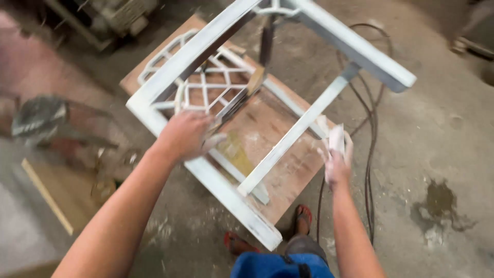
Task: The person sands the frame of a white chair using a sanding block. They work on the legs, crossbars, and the decorative lattice backrest, frequently rotating the chair to access different sides and angles.
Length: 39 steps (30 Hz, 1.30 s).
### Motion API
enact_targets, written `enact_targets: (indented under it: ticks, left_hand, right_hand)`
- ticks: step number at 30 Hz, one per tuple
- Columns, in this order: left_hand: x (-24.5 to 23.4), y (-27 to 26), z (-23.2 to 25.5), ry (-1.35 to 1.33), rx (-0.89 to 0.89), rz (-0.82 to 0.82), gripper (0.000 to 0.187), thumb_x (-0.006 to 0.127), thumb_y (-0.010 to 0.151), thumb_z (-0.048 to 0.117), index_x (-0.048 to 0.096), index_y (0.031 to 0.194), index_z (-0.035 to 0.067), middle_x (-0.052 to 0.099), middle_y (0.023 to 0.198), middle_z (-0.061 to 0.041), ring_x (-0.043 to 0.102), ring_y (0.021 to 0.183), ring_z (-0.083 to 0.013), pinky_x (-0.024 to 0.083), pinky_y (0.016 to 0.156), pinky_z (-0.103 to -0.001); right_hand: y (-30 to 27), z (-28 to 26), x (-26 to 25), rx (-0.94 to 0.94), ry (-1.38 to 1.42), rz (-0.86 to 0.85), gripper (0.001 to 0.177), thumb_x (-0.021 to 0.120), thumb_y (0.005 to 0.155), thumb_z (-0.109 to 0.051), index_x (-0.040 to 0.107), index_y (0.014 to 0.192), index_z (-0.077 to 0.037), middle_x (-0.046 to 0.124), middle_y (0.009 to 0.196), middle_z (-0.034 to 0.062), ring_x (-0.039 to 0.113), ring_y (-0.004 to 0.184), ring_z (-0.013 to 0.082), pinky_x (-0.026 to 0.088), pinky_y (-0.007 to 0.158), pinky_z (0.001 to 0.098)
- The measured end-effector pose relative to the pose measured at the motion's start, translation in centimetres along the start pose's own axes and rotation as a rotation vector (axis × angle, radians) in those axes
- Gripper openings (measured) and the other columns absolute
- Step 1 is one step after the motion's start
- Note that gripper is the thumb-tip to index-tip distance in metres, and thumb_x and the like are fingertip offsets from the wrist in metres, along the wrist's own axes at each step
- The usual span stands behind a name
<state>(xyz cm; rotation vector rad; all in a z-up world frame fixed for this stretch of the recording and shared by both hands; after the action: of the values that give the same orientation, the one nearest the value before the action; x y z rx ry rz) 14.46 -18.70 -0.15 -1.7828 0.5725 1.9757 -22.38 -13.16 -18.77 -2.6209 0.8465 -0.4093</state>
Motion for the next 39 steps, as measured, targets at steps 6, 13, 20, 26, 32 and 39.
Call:
enact_targets:
  ticks: [6,13,20,26,32,39]
  left_hand:
    - [-1.3,0.9,-0.1,-0.077,-0.180,-0.258,0.063,0.048,0.094,0.065,0.071,0.128,0.016,0.077,0.116,-0.013,0.072,0.112,-0.0338,0.050,0.103,-0.048]
    - [-1.5,1.2,0.4,-0.065,-0.274,-0.334,0.072,0.045,0.089,0.075,0.074,0.121,0.018,0.082,0.099,-0.009,0.079,0.093,-0.0314,0.060,0.096,-0.050]
    - [-1.1,1.4,-0.1,-0.005,-0.350,-0.421,0.070,0.047,0.082,0.080,0.073,0.120,0.028,0.083,0.090,-0.005,0.078,0.092,-0.0248,0.054,0.104,-0.043]
    - [0.0,1.0,-0.3,0.003,-0.323,-0.368,0.072,0.051,0.082,0.079,0.075,0.120,0.023,0.078,0.118,-0.001,0.075,0.105,-0.0292,0.053,0.101,-0.043]
    - [0.0,1.8,-0.5,0.021,-0.366,-0.425,0.074,0.052,0.079,0.082,0.074,0.122,0.027,0.077,0.123,0.007,0.077,0.105,-0.0257,0.056,0.101,-0.041]
    - [-0.2,1.4,-0.6,0.036,-0.350,-0.378,0.067,0.055,0.079,0.078,0.075,0.119,0.029,0.083,0.102,0.006,0.077,0.098,-0.0242,0.055,0.098,-0.038]
  right_hand:
    - [6.8,1.4,4.8,-0.032,0.012,0.200,0.062,0.073,0.090,-0.035,0.055,0.145,-0.010,0.059,0.140,0.0225,0.057,0.131,0.0317,0.045,0.111,0.0519]
    - [5.9,-2.2,10.5,-0.338,-0.266,-0.205,0.081,0.042,0.106,-0.035,-0.013,0.161,-0.011,-0.019,0.171,0.0043,-0.015,0.158,0.0184,-0.006,0.126,0.0369]
    - [2.1,-5.8,10.9,-0.148,-0.218,-0.194,0.077,0.038,0.106,-0.023,-0.017,0.160,-0.024,-0.018,0.171,0.0011,-0.010,0.158,0.0241,0.000,0.126,0.0464]
    - [7.1,-6.0,10.7,-0.217,-0.235,-0.170,0.075,0.037,0.106,-0.028,-0.012,0.162,-0.018,-0.013,0.172,0.0064,-0.008,0.159,0.0245,-0.001,0.126,0.0442]
    - [0.9,-5.3,11.3,-0.205,-0.183,-0.255,0.079,0.039,0.104,-0.029,-0.015,0.161,-0.019,-0.017,0.172,0.0012,-0.011,0.159,0.0202,-0.002,0.126,0.0408]
    - [5.7,-9.0,11.6,-0.142,-0.090,-0.189,0.077,0.034,0.105,-0.038,-0.018,0.159,-0.022,-0.022,0.170,0.0020,-0.013,0.158,0.0226,0.000,0.126,0.0463]
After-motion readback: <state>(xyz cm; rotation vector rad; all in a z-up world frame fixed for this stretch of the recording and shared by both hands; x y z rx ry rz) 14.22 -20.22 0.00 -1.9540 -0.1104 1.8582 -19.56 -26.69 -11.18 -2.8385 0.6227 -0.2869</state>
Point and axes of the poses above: each hand's wrist, its own y-axis towards the middle knuckle, its own x-axis out of the palm, z = x × y, the point moved 5 cm from there along y, towards the middle knuckle
